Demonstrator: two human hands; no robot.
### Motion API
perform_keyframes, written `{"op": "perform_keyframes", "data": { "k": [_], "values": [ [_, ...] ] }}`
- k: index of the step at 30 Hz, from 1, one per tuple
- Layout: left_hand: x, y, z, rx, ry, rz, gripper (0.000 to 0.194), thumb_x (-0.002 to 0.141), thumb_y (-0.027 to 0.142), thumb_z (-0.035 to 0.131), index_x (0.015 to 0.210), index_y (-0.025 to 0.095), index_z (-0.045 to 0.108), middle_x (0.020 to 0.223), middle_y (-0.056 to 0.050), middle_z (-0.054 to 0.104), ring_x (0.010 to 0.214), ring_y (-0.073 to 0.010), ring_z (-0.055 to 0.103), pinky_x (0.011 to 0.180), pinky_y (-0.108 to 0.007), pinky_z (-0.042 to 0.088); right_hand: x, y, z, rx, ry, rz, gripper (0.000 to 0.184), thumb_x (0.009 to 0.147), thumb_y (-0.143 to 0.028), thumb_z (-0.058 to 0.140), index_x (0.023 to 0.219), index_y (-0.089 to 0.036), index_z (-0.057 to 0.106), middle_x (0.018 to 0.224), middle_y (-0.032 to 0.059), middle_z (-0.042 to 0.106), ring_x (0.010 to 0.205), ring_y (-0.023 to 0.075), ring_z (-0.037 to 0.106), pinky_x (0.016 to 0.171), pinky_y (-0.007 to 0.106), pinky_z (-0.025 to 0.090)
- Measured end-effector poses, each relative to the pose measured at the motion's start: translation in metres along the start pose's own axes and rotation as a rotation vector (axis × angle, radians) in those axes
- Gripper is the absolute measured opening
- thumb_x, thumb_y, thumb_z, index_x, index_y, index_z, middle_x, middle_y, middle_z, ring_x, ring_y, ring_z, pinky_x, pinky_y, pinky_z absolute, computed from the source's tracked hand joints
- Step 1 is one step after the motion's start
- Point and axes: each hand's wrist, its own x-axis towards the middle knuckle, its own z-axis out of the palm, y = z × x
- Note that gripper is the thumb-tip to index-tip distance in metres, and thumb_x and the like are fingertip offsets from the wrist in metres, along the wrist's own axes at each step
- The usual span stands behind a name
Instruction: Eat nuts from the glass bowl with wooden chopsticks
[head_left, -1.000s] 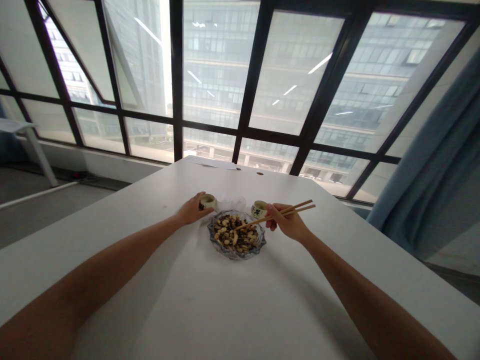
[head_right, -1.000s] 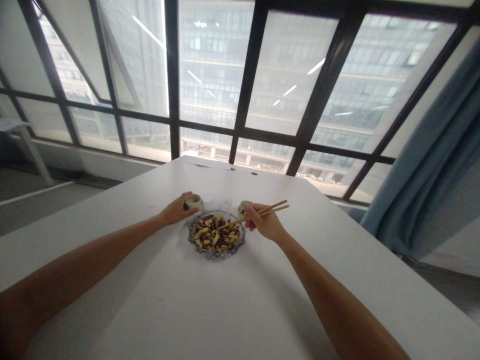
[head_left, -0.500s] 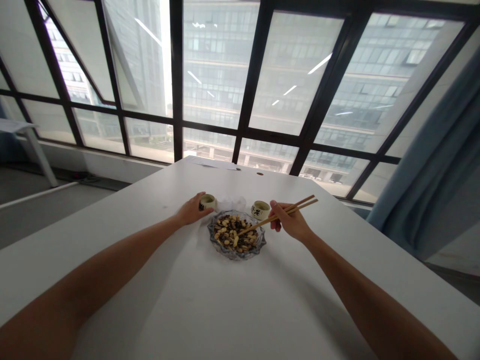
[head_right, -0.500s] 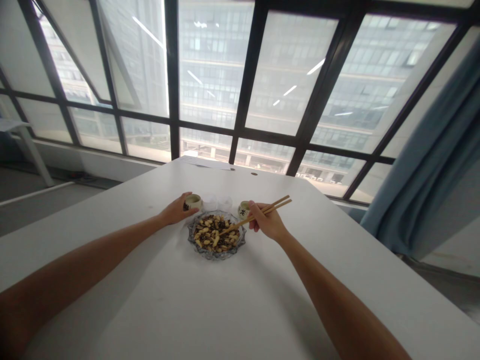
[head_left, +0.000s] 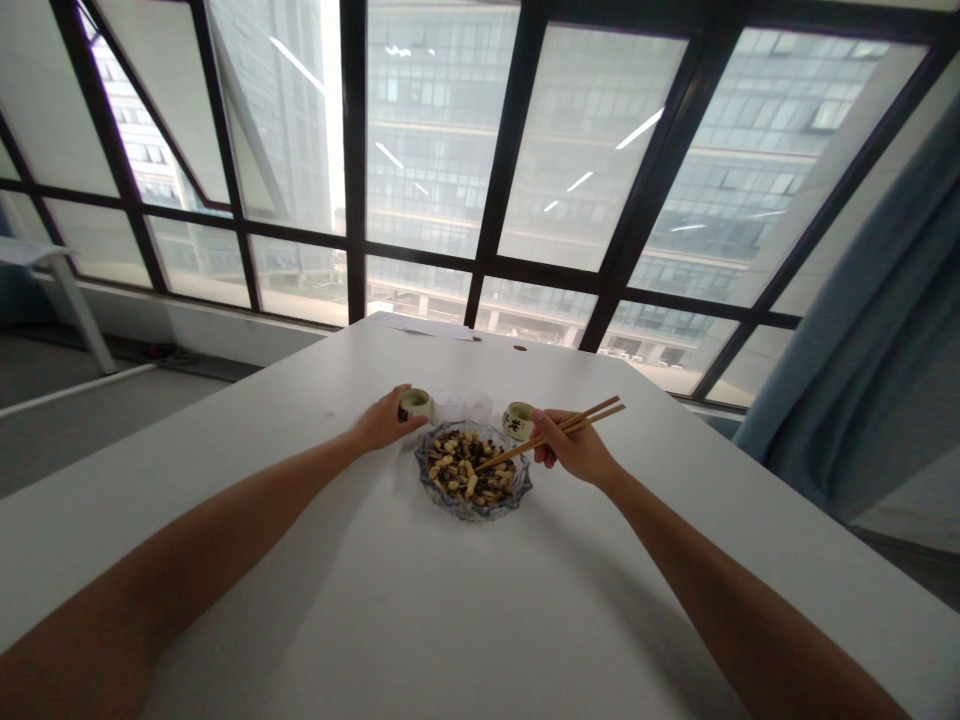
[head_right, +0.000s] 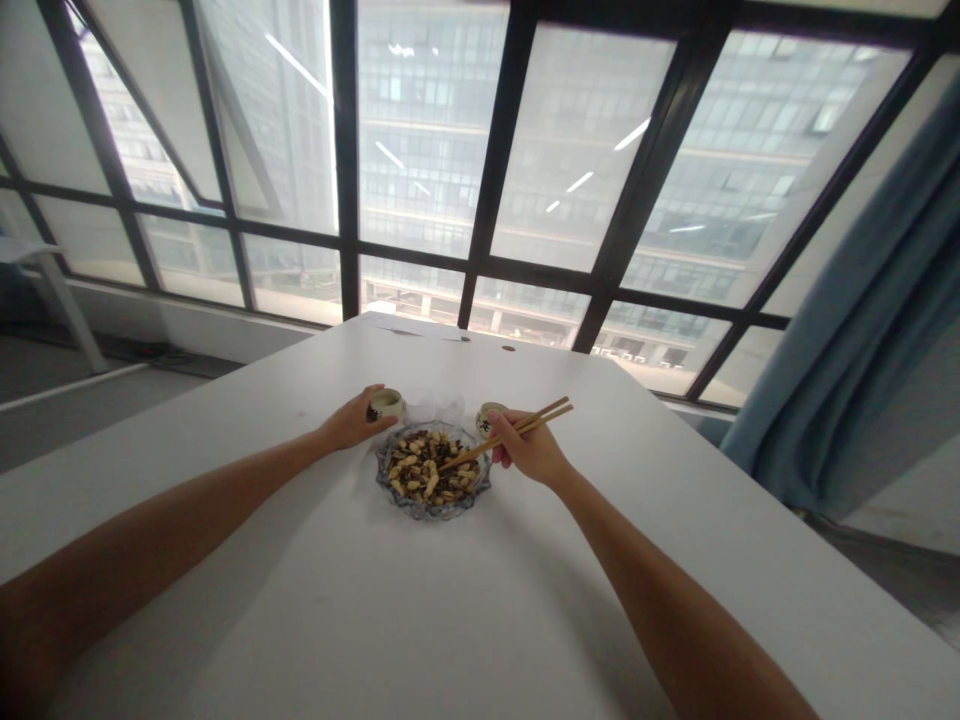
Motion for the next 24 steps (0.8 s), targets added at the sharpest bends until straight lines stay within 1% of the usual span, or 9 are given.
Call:
{"op": "perform_keyframes", "data": {
  "k": [7, 11, 15, 19, 24],
  "values": [
    [-0.0007, -0.0004, -0.0004, 0.018, -0.01, -0.008, 0.085, 0.077, 0.064, 0.064, 0.143, 0.016, 0.042, 0.133, -0.018, 0.06, 0.12, -0.0343, 0.061, 0.104, -0.049, 0.047, 0.0026, -0.0003, -0.0056, 0.018, 0.052, -0.026, 0.065, 0.074, -0.081, 0.06, 0.062, -0.017, 0.062, 0.044, 0.0032, 0.062, 0.033, 0.0104, 0.051, 0.032, 0.02, 0.039],
    [-0.001, 0.0001, -0.001, 0.011, -0.006, 0.002, 0.085, 0.077, 0.065, 0.063, 0.142, 0.014, 0.043, 0.133, -0.019, 0.06, 0.121, -0.0348, 0.06, 0.105, -0.049, 0.047, 0.0025, 0.0008, -0.006, 0.018, 0.058, -0.016, 0.066, 0.074, -0.082, 0.06, 0.062, -0.017, 0.062, 0.043, 0.003, 0.061, 0.032, 0.0102, 0.05, 0.032, 0.02, 0.038],
    [-0.0007, -0.0003, -0.0006, 0.008, 0.005, -0.005, 0.084, 0.076, 0.064, 0.065, 0.141, 0.015, 0.044, 0.132, -0.018, 0.061, 0.12, -0.0341, 0.061, 0.104, -0.048, 0.047, 0.0009, 0.0027, -0.0043, -0.021, -0.005, -0.024, 0.065, 0.076, -0.081, 0.059, 0.062, -0.017, 0.062, 0.044, 0.0024, 0.061, 0.034, 0.0097, 0.05, 0.032, 0.019, 0.037],
    [-0.0005, -0.0012, 0.0, 0.011, -0.001, -0.01, 0.086, 0.076, 0.066, 0.064, 0.142, 0.016, 0.043, 0.134, -0.018, 0.06, 0.121, -0.0341, 0.06, 0.105, -0.048, 0.046, -0.0014, 0.0035, -0.0014, -0.062, -0.087, -0.078, 0.058, 0.079, -0.074, 0.061, 0.064, -0.018, 0.062, 0.049, 0.002, 0.063, 0.039, 0.0106, 0.054, 0.036, 0.019, 0.041],
    [-0.0007, -0.0014, 0.0001, -0.006, 0.014, -0.012, 0.084, 0.075, 0.065, 0.066, 0.141, 0.017, 0.044, 0.132, -0.017, 0.062, 0.118, -0.0335, 0.062, 0.104, -0.049, 0.047, -0.0037, -0.0007, 0.0005, -0.094, -0.113, -0.109, 0.056, 0.083, -0.072, 0.059, 0.064, -0.019, 0.06, 0.051, 0.0023, 0.064, 0.04, 0.0111, 0.055, 0.036, 0.02, 0.042]
  ]
}}
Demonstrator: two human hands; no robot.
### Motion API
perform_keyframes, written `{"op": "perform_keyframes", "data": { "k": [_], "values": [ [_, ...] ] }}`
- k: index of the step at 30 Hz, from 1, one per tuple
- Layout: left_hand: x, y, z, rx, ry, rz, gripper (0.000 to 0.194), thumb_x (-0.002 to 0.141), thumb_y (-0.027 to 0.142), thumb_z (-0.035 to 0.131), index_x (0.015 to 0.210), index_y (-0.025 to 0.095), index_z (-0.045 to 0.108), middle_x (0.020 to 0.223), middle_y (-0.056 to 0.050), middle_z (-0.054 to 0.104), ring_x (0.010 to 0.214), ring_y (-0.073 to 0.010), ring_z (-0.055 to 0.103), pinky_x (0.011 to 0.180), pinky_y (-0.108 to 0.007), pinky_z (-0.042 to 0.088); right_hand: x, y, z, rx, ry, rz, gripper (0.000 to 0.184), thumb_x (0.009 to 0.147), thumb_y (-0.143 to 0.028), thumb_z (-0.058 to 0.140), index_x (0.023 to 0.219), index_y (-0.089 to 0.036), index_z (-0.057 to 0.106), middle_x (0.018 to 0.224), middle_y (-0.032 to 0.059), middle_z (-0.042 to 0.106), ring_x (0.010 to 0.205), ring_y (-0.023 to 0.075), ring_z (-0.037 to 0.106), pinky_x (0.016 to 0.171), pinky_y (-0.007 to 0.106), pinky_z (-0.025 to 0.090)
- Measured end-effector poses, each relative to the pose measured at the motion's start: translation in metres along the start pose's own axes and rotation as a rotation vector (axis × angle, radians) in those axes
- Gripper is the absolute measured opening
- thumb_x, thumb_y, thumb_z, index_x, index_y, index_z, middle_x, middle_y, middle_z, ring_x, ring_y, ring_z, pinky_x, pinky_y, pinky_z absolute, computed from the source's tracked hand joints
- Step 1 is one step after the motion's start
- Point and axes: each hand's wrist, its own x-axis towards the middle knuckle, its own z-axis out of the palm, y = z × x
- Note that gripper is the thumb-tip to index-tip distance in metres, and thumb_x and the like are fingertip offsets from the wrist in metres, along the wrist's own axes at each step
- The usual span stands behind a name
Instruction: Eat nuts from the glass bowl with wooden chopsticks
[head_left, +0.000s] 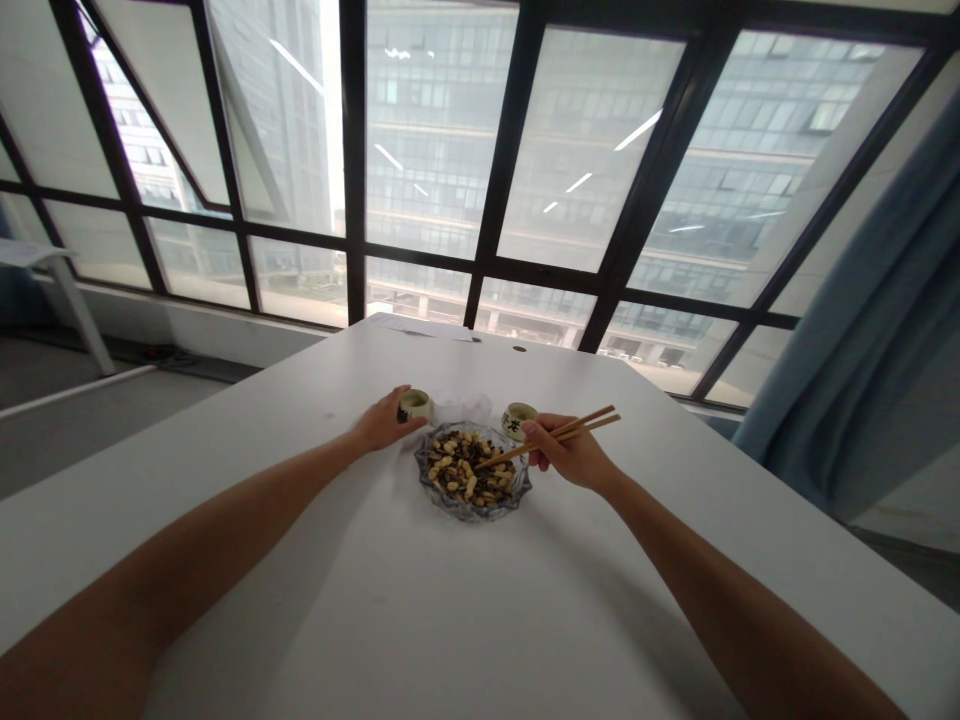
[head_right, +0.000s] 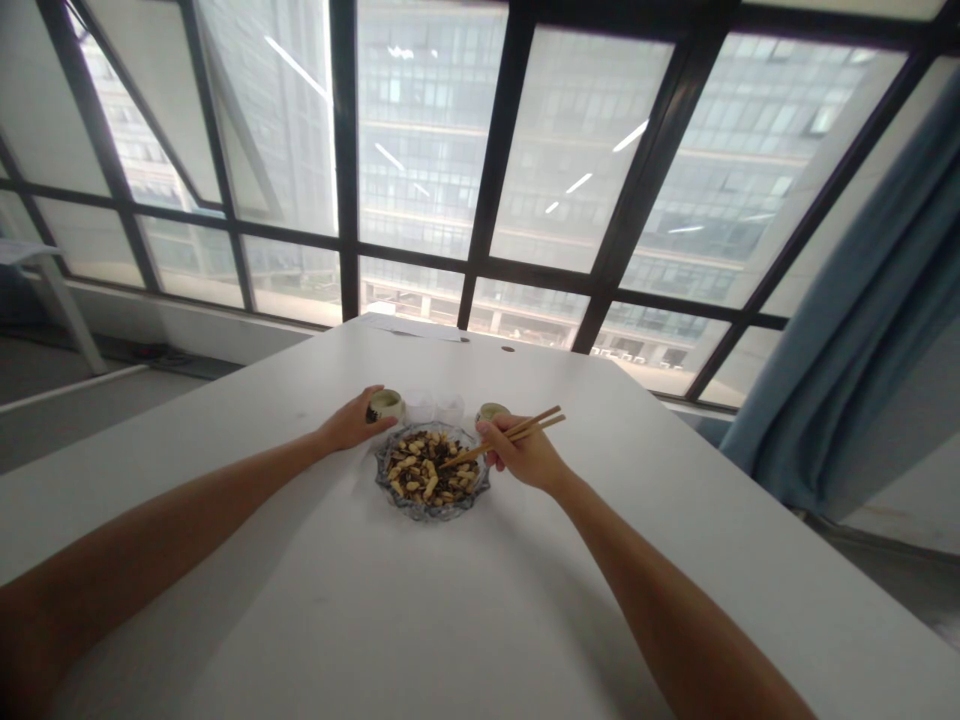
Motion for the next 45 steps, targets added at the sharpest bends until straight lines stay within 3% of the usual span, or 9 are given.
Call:
{"op": "perform_keyframes", "data": {
  "k": [12, 24, 35, 45],
  "values": [
    [-0.0007, 0.003, -0.0015, 0.018, -0.031, 0.002, 0.087, 0.078, 0.065, 0.062, 0.143, 0.012, 0.041, 0.134, -0.02, 0.059, 0.122, -0.0348, 0.059, 0.106, -0.049, 0.046, 0.0011, 0.0009, -0.0019, 0.024, 0.058, 0.003, 0.058, 0.08, -0.074, 0.059, 0.064, -0.018, 0.061, 0.05, 0.0027, 0.063, 0.04, 0.0111, 0.053, 0.036, 0.021, 0.041],
    [-0.0007, 0.0038, -0.0018, -0.004, -0.002, -0.007, 0.084, 0.075, 0.064, 0.066, 0.14, 0.015, 0.045, 0.133, -0.019, 0.061, 0.121, -0.0347, 0.061, 0.105, -0.049, 0.047, 0.0013, -0.0011, 0.0006, 0.022, 0.042, 0.023, 0.06, 0.08, -0.077, 0.058, 0.063, -0.02, 0.061, 0.049, 0.0022, 0.064, 0.038, 0.0115, 0.054, 0.034, 0.021, 0.041],
    [-0.0006, 0.0009, -0.0005, 0.0, -0.015, 0.004, 0.084, 0.076, 0.064, 0.065, 0.142, 0.016, 0.043, 0.132, -0.019, 0.061, 0.121, -0.0343, 0.06, 0.106, -0.049, 0.046, 0.0025, -0.0028, -0.0024, 0.078, 0.129, 0.047, 0.063, 0.076, -0.08, 0.059, 0.063, -0.019, 0.061, 0.046, 0.0027, 0.062, 0.036, 0.0118, 0.052, 0.034, 0.021, 0.041],
    [-0.0001, 0.0003, 0.0, -0.013, 0.001, 0.003, 0.084, 0.075, 0.065, 0.066, 0.14, 0.016, 0.045, 0.132, -0.018, 0.061, 0.122, -0.0351, 0.06, 0.106, -0.05, 0.047, 0.0037, 0.0049, -0.0018, 0.079, 0.041, 0.072, 0.062, 0.08, -0.077, 0.057, 0.064, -0.018, 0.063, 0.046, 0.0017, 0.061, 0.035, 0.0109, 0.052, 0.033, 0.02, 0.04]
  ]
}}
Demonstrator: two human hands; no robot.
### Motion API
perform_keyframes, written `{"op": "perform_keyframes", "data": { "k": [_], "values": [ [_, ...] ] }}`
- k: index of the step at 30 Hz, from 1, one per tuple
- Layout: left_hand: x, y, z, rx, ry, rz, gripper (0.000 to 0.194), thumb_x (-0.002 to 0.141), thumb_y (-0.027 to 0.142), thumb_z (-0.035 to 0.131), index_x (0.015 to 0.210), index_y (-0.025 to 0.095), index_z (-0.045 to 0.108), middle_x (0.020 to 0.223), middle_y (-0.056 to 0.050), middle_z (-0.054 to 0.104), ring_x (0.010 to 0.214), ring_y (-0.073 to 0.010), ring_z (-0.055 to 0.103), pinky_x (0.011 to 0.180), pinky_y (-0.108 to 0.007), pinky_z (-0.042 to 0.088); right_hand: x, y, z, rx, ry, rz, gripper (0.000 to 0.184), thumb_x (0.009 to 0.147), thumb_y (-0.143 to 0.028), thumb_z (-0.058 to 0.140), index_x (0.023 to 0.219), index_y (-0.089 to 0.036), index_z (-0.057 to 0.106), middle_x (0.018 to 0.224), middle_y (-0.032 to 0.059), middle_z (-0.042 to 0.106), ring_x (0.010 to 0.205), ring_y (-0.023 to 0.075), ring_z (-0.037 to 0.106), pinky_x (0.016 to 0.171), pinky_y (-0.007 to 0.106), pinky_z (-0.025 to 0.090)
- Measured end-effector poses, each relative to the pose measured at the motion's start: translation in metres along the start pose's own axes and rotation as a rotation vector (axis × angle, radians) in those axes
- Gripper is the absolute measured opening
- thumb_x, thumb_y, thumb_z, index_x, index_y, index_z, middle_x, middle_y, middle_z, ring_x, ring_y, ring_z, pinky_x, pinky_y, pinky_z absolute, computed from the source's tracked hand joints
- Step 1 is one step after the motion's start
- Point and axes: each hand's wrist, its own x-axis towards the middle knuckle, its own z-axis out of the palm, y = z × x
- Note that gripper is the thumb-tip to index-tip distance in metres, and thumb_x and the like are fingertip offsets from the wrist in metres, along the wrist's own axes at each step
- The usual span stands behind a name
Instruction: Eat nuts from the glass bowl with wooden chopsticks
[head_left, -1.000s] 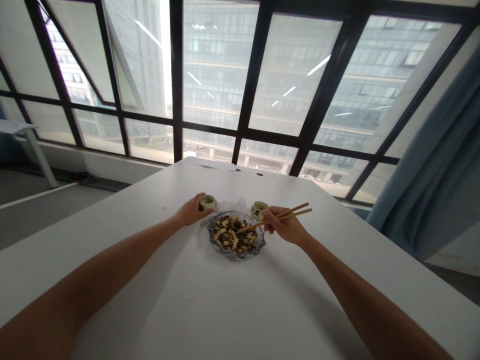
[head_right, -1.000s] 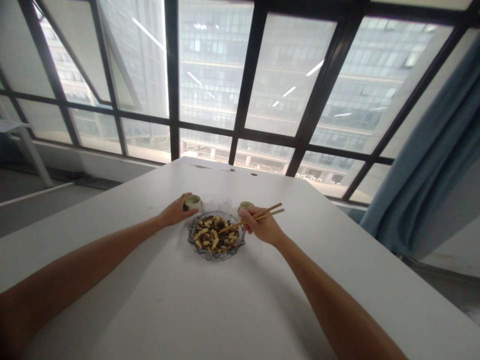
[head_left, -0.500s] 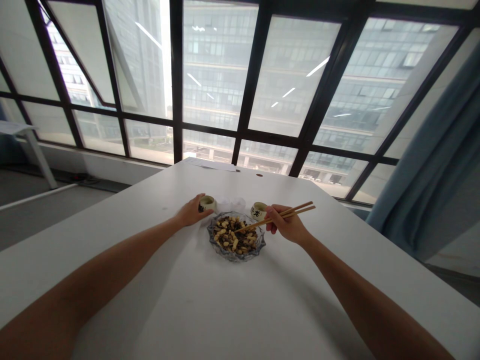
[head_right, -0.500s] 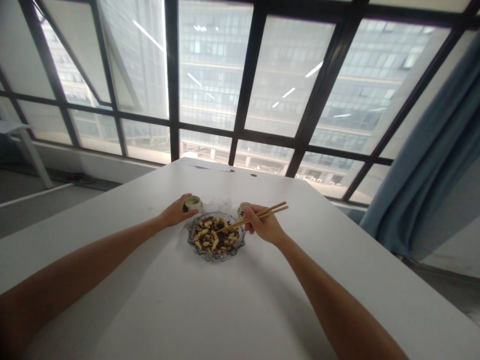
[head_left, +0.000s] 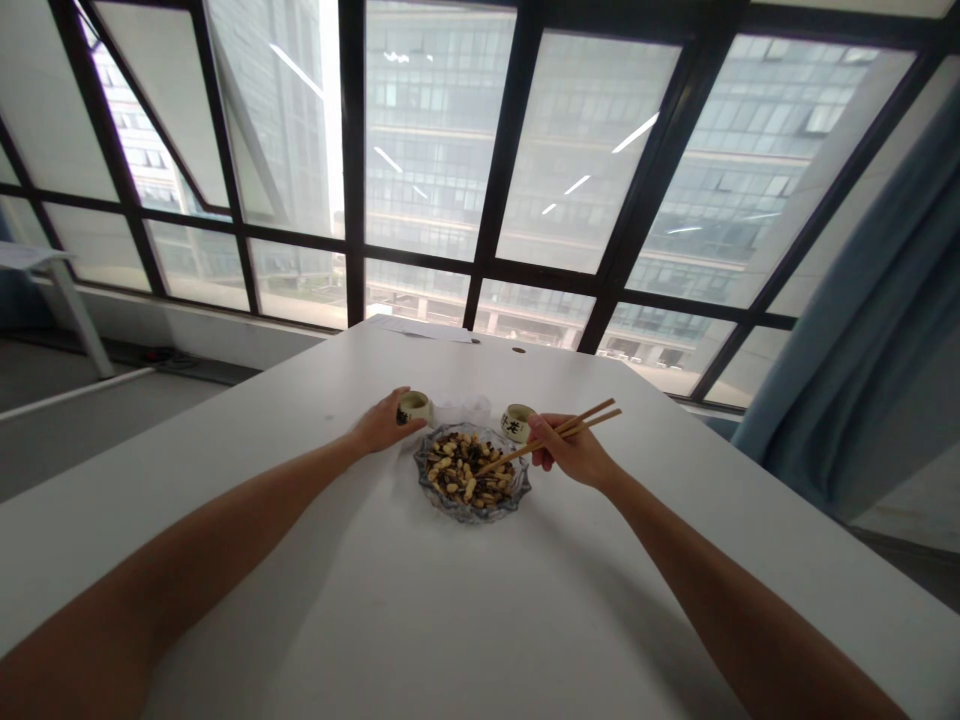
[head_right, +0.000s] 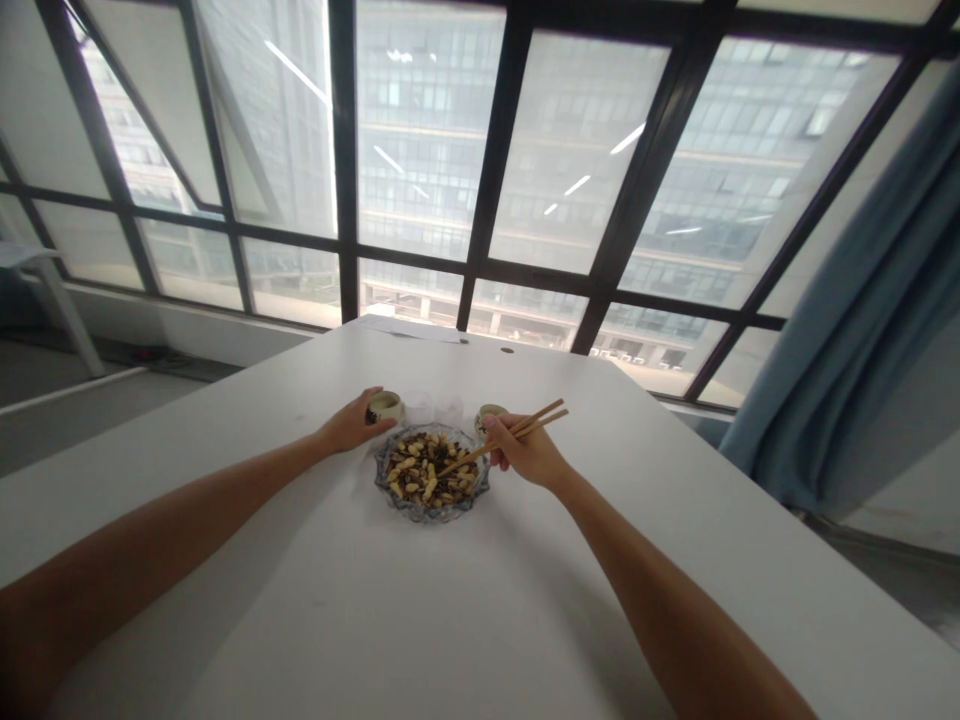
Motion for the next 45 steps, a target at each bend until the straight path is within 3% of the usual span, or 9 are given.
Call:
{"op": "perform_keyframes", "data": {
  "k": [19, 33, 45],
  "values": [
    [0.0004, 0.0009, -0.0004, 0.018, -0.028, -0.012, 0.089, 0.076, 0.066, 0.064, 0.144, 0.012, 0.041, 0.134, -0.02, 0.059, 0.126, -0.0364, 0.057, 0.108, -0.049, 0.045, -0.0022, -0.0005, 0.0044, -0.043, -0.037, -0.049, 0.059, 0.08, -0.075, 0.059, 0.064, -0.019, 0.06, 0.051, 0.0024, 0.064, 0.039, 0.0101, 0.053, 0.036, 0.019, 0.04],
    [-0.0001, 0.0016, -0.0005, 0.007, -0.004, -0.003, 0.085, 0.075, 0.065, 0.066, 0.141, 0.015, 0.045, 0.131, -0.018, 0.061, 0.121, -0.0349, 0.061, 0.104, -0.048, 0.048, -0.003, -0.0046, 0.0019, 0.017, 0.114, -0.101, 0.06, 0.082, -0.075, 0.058, 0.064, -0.018, 0.061, 0.048, 0.0022, 0.062, 0.036, 0.0102, 0.051, 0.034, 0.02, 0.04],
    [0.0002, -0.0008, -0.0002, 0.031, -0.024, 0.005, 0.087, 0.077, 0.066, 0.063, 0.143, 0.013, 0.042, 0.134, -0.02, 0.059, 0.123, -0.0359, 0.059, 0.106, -0.05, 0.046, -0.0019, -0.0053, -0.0009, 0.007, 0.111, -0.055, 0.063, 0.079, -0.079, 0.057, 0.064, -0.018, 0.062, 0.045, 0.0025, 0.061, 0.034, 0.0104, 0.05, 0.032, 0.02, 0.037]
  ]
}}
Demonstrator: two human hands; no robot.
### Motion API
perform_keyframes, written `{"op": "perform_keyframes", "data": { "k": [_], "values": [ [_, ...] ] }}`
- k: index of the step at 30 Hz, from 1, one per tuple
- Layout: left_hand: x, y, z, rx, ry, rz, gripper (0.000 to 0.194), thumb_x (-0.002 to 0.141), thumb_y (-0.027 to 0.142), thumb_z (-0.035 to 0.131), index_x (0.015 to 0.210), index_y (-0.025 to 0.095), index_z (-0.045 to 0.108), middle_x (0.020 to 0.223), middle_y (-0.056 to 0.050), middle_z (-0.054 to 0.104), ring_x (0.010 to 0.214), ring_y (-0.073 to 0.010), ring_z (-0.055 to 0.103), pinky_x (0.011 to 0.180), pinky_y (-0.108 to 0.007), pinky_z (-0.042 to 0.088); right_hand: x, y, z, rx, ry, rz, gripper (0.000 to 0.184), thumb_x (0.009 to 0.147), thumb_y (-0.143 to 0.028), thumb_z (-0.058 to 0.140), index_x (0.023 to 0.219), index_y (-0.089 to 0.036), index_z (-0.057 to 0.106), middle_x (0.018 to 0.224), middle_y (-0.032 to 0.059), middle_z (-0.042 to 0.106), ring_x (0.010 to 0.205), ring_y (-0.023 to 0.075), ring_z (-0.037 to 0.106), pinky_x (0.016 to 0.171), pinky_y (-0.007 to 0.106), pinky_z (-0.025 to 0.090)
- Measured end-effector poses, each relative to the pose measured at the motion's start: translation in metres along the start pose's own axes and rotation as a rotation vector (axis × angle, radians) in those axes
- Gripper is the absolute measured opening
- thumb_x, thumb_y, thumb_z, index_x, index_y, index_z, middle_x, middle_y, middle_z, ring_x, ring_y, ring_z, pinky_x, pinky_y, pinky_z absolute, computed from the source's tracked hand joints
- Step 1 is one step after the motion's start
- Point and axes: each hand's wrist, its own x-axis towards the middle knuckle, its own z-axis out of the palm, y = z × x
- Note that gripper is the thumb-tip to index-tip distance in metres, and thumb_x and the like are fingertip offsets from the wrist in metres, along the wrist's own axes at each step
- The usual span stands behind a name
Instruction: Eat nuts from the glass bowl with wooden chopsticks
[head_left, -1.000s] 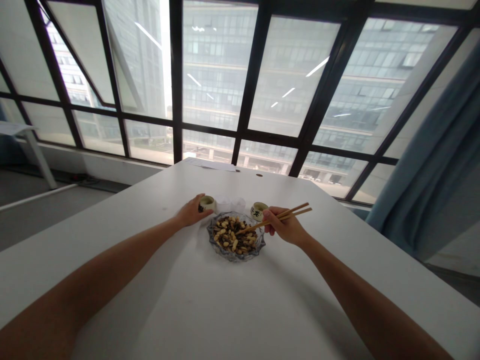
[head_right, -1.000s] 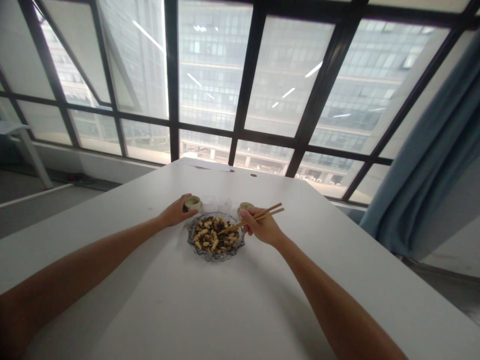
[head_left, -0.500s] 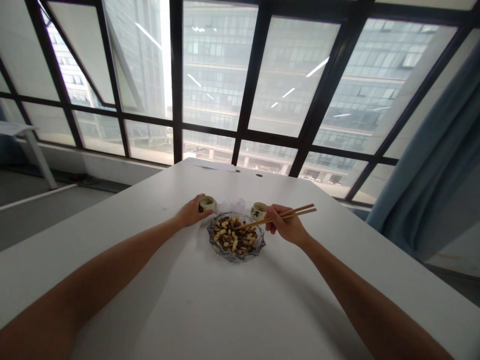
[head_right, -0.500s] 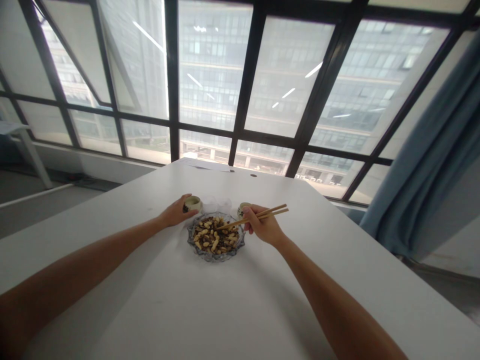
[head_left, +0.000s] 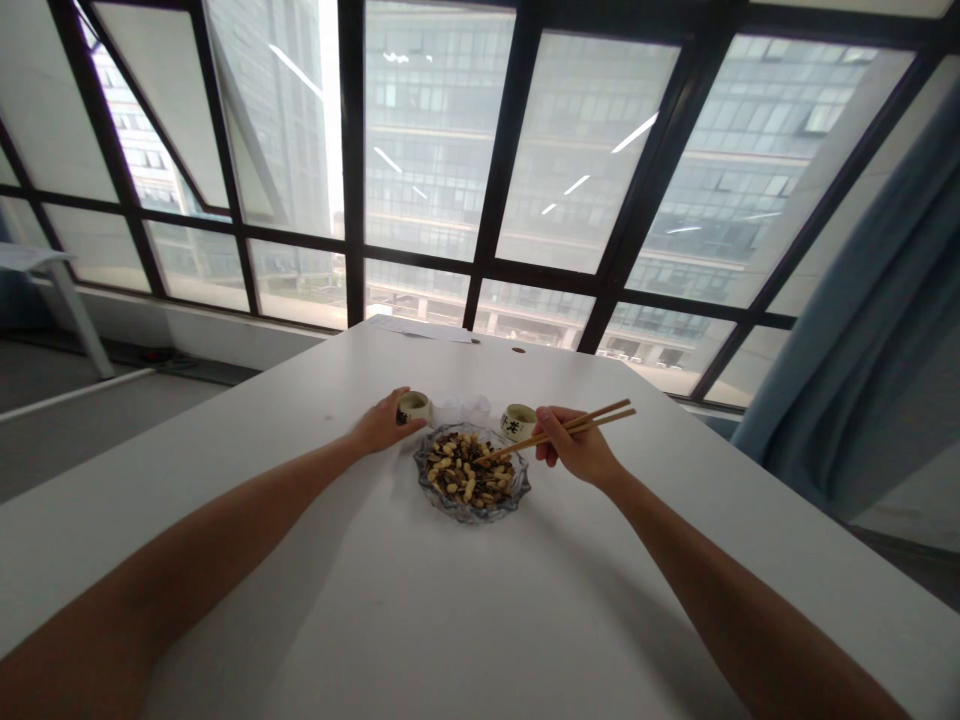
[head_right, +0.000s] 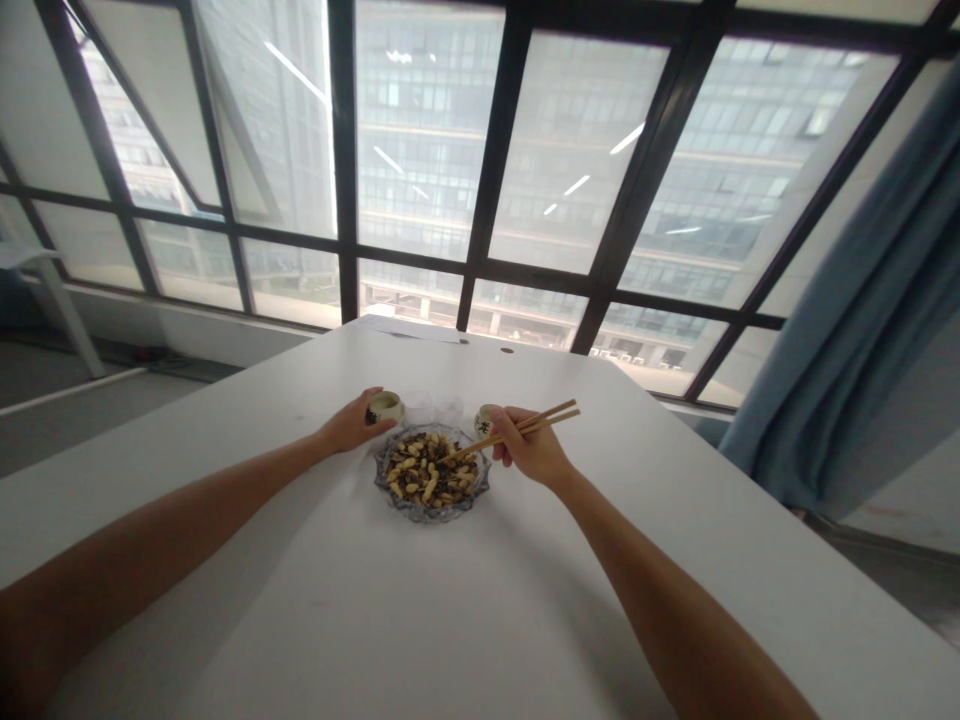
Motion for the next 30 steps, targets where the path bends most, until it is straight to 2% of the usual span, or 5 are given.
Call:
{"op": "perform_keyframes", "data": {
  "k": [8, 12, 16, 22, 30],
  "values": [
    [0.001, -0.003, 0.002, -0.017, 0.011, 0.006, 0.086, 0.076, 0.065, 0.065, 0.142, 0.015, 0.043, 0.133, -0.018, 0.06, 0.122, -0.0345, 0.06, 0.105, -0.048, 0.047, -0.003, 0.002, 0.002, -0.101, -0.191, -0.033, 0.055, 0.086, -0.068, 0.057, 0.065, -0.018, 0.061, 0.051, 0.0021, 0.063, 0.038, 0.0099, 0.053, 0.036, 0.019, 0.039],
    [0.001, -0.003, 0.002, -0.009, 0.005, -0.002, 0.087, 0.076, 0.066, 0.064, 0.143, 0.015, 0.042, 0.134, -0.019, 0.06, 0.122, -0.0351, 0.059, 0.106, -0.049, 0.046, -0.004, -0.001, 0.0, -0.175, -0.209, -0.103, 0.05, 0.094, -0.06, 0.052, 0.067, -0.019, 0.06, 0.05, 0.001, 0.062, 0.038, 0.0097, 0.053, 0.036, 0.018, 0.039],
    [0.001, -0.002, 0.001, -0.004, -0.003, -0.008, 0.089, 0.077, 0.068, 0.063, 0.144, 0.014, 0.041, 0.135, -0.019, 0.059, 0.124, -0.0354, 0.058, 0.106, -0.049, 0.046, -0.006, -0.008, -0.001, -0.202, -0.18, -0.155, 0.051, 0.095, -0.059, 0.05, 0.065, -0.019, 0.059, 0.05, 0.0014, 0.062, 0.038, 0.0099, 0.052, 0.036, 0.019, 0.039],
    [0.0, 0.0, 0.001, 0.0, 0.005, -0.012, 0.087, 0.076, 0.066, 0.064, 0.143, 0.015, 0.042, 0.135, -0.019, 0.059, 0.123, -0.0351, 0.059, 0.106, -0.049, 0.046, -0.006, -0.014, -0.004, -0.121, -0.126, -0.077, 0.059, 0.089, -0.071, 0.05, 0.064, -0.018, 0.061, 0.046, 0.0015, 0.059, 0.035, 0.0103, 0.049, 0.033, 0.02, 0.036],
    [0.0, 0.0, 0.0, -0.019, 0.019, -0.007, 0.084, 0.075, 0.064, 0.066, 0.141, 0.016, 0.044, 0.132, -0.018, 0.061, 0.121, -0.0341, 0.06, 0.105, -0.049, 0.047, -0.006, -0.012, -0.003, -0.144, -0.233, -0.095, 0.051, 0.09, -0.063, 0.055, 0.066, -0.019, 0.062, 0.049, 0.0009, 0.062, 0.038, 0.0105, 0.053, 0.036, 0.019, 0.04]
  ]
}}
